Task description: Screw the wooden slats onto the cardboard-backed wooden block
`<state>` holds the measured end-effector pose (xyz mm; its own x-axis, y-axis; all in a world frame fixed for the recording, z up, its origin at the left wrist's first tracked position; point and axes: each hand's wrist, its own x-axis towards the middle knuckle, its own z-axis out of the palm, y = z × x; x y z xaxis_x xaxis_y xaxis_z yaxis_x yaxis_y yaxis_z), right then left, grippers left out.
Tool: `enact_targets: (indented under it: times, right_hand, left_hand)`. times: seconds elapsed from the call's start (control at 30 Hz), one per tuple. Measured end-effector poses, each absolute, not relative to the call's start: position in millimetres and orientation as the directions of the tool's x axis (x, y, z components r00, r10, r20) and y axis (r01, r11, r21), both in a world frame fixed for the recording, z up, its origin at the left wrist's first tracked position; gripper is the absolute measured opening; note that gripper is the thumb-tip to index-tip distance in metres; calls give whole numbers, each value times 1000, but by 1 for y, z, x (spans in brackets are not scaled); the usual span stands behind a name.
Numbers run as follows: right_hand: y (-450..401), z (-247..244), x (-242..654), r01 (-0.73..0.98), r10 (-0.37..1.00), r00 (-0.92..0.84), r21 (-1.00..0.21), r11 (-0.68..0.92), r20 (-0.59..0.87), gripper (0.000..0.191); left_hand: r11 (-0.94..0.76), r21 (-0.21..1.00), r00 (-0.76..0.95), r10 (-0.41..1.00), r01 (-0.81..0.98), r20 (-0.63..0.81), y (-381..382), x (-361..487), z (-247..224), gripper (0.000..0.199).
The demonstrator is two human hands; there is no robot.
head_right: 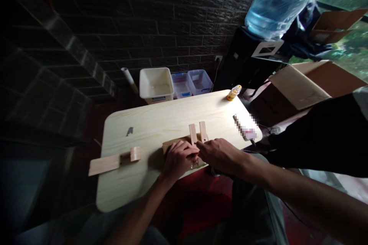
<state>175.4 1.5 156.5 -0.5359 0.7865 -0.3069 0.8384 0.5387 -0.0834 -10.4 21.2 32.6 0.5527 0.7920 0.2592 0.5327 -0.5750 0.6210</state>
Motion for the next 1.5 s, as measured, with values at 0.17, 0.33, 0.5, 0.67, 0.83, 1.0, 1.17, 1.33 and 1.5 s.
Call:
enact_targets:
  times: [0.17, 0.33, 0.5, 0.67, 0.83, 1.0, 1.17, 1.33, 1.5]
  right_hand:
    - [-1, 171, 175, 825, 778, -558, -91, 558, -287, 21]
    - [-1, 169, 180, 786, 755, -613, -89, 611, -234, 17]
    - [-1, 147, 186, 772, 753, -635, -100, 628, -173, 17]
    - [-3, 145, 184, 814, 789, -578, -91, 573, -206, 20]
    - [-4, 160, 181, 805, 770, -589, -96, 585, -245, 22]
    - [-1, 166, 183, 781, 739, -621, -125, 612, -261, 21]
    - [-1, 160, 182, 798, 757, -600, -134, 587, -260, 13]
    - [-4, 156, 180, 810, 771, -582, -101, 578, -257, 17]
    - [-3, 159, 182, 790, 759, -610, -102, 605, -227, 16]
  left_hand:
    - [-574, 629, 555, 791, 524, 259, 21, -11, 32, 8]
    - [-573, 625, 550, 794, 530, 261, 20, -11, 33, 8]
    - [-585, 616, 561, 784, 527, 265, 20, -12, 35, 9]
    - [-587, 617, 571, 780, 524, 257, 21, -12, 36, 8]
    - [-581, 619, 565, 785, 529, 253, 20, -12, 34, 7]
    - [-588, 622, 561, 781, 517, 273, 20, -11, 33, 9]
    - [-589, 624, 553, 783, 513, 285, 20, -10, 32, 8]
    - [-589, 617, 550, 785, 521, 285, 20, -10, 32, 7]
    - [-585, 620, 548, 788, 522, 282, 20, -9, 32, 7]
